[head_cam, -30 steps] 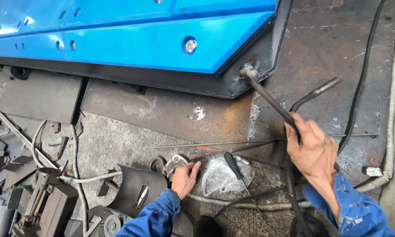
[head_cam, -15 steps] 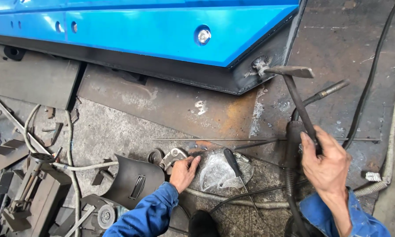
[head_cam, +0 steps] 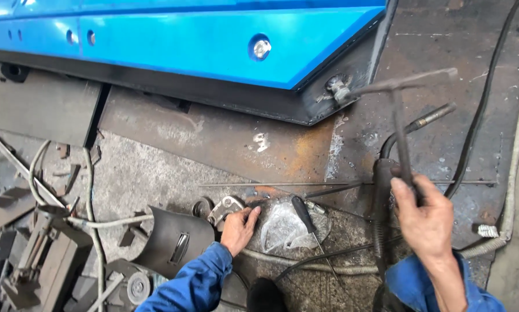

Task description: Welding a metal structure and then using an angle grinder to smooth the edges.

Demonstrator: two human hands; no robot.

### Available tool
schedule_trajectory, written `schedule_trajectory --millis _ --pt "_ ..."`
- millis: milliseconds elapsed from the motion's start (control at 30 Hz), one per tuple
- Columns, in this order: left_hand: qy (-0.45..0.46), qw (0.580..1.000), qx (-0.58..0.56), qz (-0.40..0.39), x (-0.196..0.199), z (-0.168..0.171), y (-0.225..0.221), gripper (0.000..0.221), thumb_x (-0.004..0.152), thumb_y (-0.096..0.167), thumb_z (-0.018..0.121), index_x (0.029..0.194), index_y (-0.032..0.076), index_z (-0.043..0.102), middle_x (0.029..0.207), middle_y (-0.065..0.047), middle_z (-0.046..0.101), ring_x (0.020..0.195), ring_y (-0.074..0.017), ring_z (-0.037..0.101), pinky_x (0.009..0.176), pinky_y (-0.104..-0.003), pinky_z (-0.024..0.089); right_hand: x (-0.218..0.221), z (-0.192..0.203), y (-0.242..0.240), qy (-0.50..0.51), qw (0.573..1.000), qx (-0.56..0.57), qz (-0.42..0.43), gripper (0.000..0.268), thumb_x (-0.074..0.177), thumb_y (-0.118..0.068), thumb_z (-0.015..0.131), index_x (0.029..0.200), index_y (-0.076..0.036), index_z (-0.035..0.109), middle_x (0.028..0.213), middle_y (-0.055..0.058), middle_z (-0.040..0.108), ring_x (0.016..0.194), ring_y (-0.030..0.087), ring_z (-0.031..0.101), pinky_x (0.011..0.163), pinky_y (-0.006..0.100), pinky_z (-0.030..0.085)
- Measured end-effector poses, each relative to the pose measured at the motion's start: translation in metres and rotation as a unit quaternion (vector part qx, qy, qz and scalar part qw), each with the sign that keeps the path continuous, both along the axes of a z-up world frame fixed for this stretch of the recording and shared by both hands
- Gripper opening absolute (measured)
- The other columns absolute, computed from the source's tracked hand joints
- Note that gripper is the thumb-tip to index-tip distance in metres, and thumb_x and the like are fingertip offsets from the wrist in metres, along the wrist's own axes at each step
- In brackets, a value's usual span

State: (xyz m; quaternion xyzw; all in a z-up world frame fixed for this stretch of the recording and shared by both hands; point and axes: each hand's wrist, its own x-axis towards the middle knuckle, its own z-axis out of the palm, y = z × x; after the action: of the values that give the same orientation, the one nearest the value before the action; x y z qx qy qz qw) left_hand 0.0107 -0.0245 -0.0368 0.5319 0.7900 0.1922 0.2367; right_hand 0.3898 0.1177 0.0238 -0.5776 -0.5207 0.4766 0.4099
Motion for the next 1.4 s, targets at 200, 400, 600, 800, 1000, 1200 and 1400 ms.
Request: schedule_trajectory --millis 200,400,600,800,1000,1200,1400 --pt "-0.009 1.000 -0.011 0.002 0.003 0.009 0.011 0.038 0.099 0.034 0.062 0.086 -0.001 0.070 0.068 -0.027 0.062 0.061 -0.0426 0.063 0.056 -0.045 0.048 0.001 0.005 0.007 0.179 0.978 -0.099 -0.031 0.022 0.100 -0.015 0.065 0.118 -0.003 0.069 0.068 -0.003 0.051 0.047 0.004 0.041 0.038 0.023 0.030" --pt "-0.015 1.000 -0.007 0.005 0.004 0.015 0.015 0.041 0.099 0.035 0.062 0.083 -0.002 0.068 0.065 -0.026 0.060 0.051 -0.0359 0.056 0.055 -0.044 0.047 -0.003 0.001 0.008 0.207 0.969 -0.132 -0.026 0.020 0.099 -0.015 0.064 0.114 -0.002 0.068 0.066 -0.002 0.051 0.044 0.006 0.041 0.036 0.023 0.030" --pt "-0.013 1.000 -0.016 0.008 0.002 0.014 0.016 0.043 0.099 0.037 0.062 0.080 -0.002 0.066 0.061 -0.024 0.058 0.049 -0.0347 0.051 0.054 -0.044 0.046 -0.012 0.006 0.005 0.224 0.965 -0.135 -0.011 0.021 0.098 -0.015 0.064 0.115 -0.004 0.068 0.066 -0.003 0.051 0.043 0.005 0.041 0.035 0.024 0.030" --pt "-0.004 1.000 -0.020 0.008 0.002 0.015 0.012 0.043 0.099 0.037 0.062 0.080 -0.002 0.065 0.062 -0.024 0.058 0.050 -0.0354 0.053 0.054 -0.044 0.046 -0.013 0.000 0.001 0.192 0.973 -0.126 0.022 0.022 0.098 -0.014 0.065 0.116 -0.003 0.069 0.065 -0.002 0.050 0.045 0.006 0.042 0.037 0.024 0.032" --pt "0.004 1.000 -0.020 0.006 -0.001 0.011 0.006 0.044 0.099 0.037 0.062 0.080 -0.002 0.066 0.064 -0.026 0.059 0.053 -0.0396 0.054 0.055 -0.045 0.046 -0.017 0.001 0.001 0.264 0.954 -0.142 -0.001 0.018 0.100 -0.016 0.062 0.114 -0.003 0.063 0.066 0.001 0.050 0.042 0.008 0.041 0.035 0.026 0.032" --pt "-0.005 1.000 -0.013 -0.003 0.002 0.010 0.010 0.044 0.099 0.037 0.061 0.080 -0.002 0.066 0.064 -0.026 0.060 0.055 -0.0402 0.056 0.055 -0.045 0.046 -0.018 0.000 -0.002 0.277 0.947 -0.165 0.009 0.018 0.099 -0.016 0.061 0.112 -0.004 0.063 0.067 0.002 0.052 0.042 0.008 0.042 0.034 0.026 0.032" --pt "-0.013 1.000 -0.017 0.002 0.003 0.013 0.011 0.044 0.100 0.036 0.061 0.081 -0.003 0.066 0.066 -0.026 0.060 0.053 -0.0398 0.055 0.055 -0.045 0.047 -0.015 -0.005 0.001 0.301 0.936 -0.181 0.020 0.018 0.099 -0.017 0.060 0.111 -0.004 0.061 0.067 0.004 0.052 0.042 0.009 0.042 0.034 0.026 0.032"
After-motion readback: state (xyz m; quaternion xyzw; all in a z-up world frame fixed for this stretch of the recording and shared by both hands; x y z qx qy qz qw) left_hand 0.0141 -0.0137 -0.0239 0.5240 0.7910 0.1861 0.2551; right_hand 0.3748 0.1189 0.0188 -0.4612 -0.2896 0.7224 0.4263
